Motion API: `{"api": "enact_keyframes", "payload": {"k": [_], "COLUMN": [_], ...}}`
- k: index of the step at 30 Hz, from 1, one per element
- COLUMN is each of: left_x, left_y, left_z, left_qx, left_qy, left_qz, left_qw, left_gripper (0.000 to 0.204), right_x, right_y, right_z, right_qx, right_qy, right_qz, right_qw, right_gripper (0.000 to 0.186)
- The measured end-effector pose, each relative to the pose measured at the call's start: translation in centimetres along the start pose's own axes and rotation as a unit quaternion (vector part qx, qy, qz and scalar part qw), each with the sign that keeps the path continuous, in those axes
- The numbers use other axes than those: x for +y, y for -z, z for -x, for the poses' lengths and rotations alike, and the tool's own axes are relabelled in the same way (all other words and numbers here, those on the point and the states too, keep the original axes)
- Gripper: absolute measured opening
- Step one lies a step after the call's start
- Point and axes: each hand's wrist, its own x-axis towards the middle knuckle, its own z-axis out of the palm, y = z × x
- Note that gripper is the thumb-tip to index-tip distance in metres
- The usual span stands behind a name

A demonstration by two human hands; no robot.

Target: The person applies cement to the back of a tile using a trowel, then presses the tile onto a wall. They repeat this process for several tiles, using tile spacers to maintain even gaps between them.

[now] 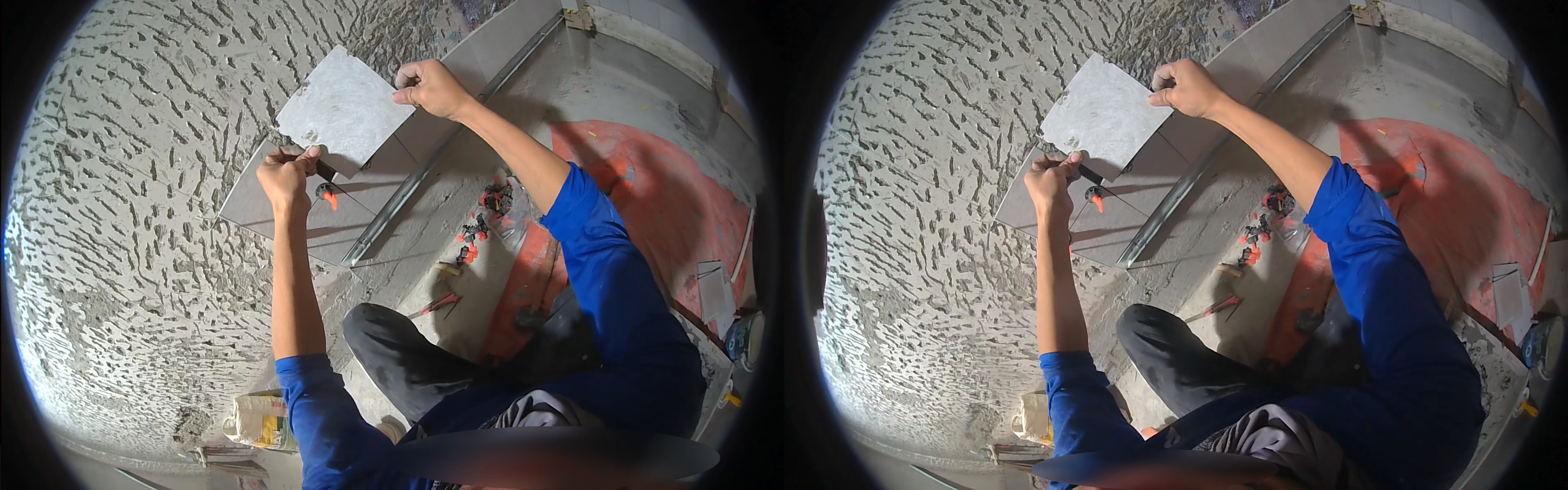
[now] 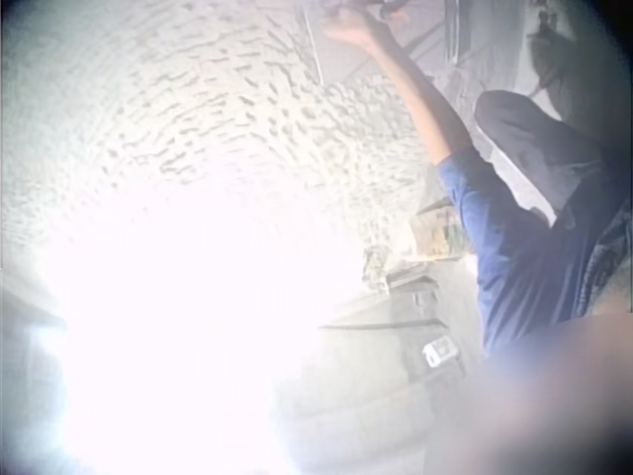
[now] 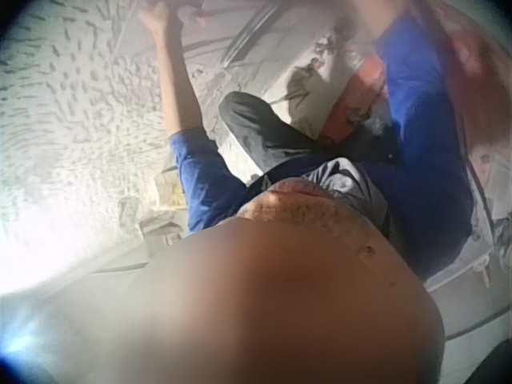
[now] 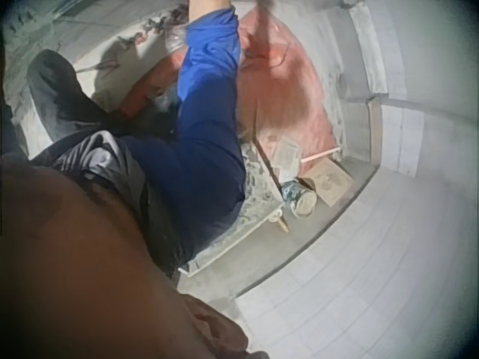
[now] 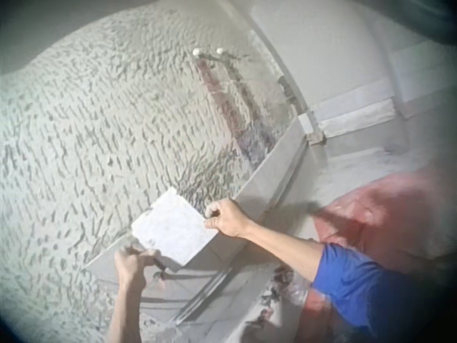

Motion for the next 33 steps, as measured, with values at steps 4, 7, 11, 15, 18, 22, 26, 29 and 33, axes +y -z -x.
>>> {"api": "enact_keyframes", "payload": {"k": [4,7,11,15,18,22,26,29,33], "left_x": [0.1,0.4,1.0,1.7,2.1,2.5,2.6,2.5,2.6], "left_y": [0.4,0.3,-0.3,-1.2,-1.7,-2.0,-2.3,-2.5,-2.7], "left_z": [-0.4,-0.7,-0.7,-0.6,-0.4,-0.3,-0.3,-0.3,-0.4], "left_qx": [-0.028,-0.034,-0.036,-0.023,-0.032,-0.041,-0.048,-0.046,-0.045], "left_qy": [-0.008,-0.024,-0.034,-0.034,-0.034,-0.027,-0.021,-0.016,-0.031], "left_qz": [-0.031,-0.051,-0.079,-0.087,-0.095,-0.115,-0.088,-0.083,-0.086], "left_qw": [0.999,0.998,0.996,0.995,0.994,0.992,0.995,0.995,0.995], "left_gripper": [0.02,0.02,0.021,0.021,0.02,0.019,0.021,0.021,0.019], "right_x": [0.9,1.3,1.4,1.4,1.3,1.1,0.8,0.6,0.8], "right_y": [-0.2,-0.2,-0.2,0.2,0.6,1.1,1.4,1.7,1.7], "right_z": [0.5,0.9,1.6,2.2,2.4,2.6,2.7,2.8,2.8], "right_qx": [0.009,0.026,0.043,0.051,0.054,0.06,0.063,0.066,0.081], "right_qy": [0.013,0.019,0.037,0.031,0.022,0.034,0.025,0.016,0.042], "right_qz": [-0.022,-0.031,-0.028,-0.004,-0.006,0.018,0.014,0.023,0.019], "right_qw": [1.0,0.999,0.998,0.998,0.998,0.997,0.998,0.997,0.996], "right_gripper": [0.014,0.015,0.015,0.016,0.016,0.016,0.015,0.014,0.014]}}
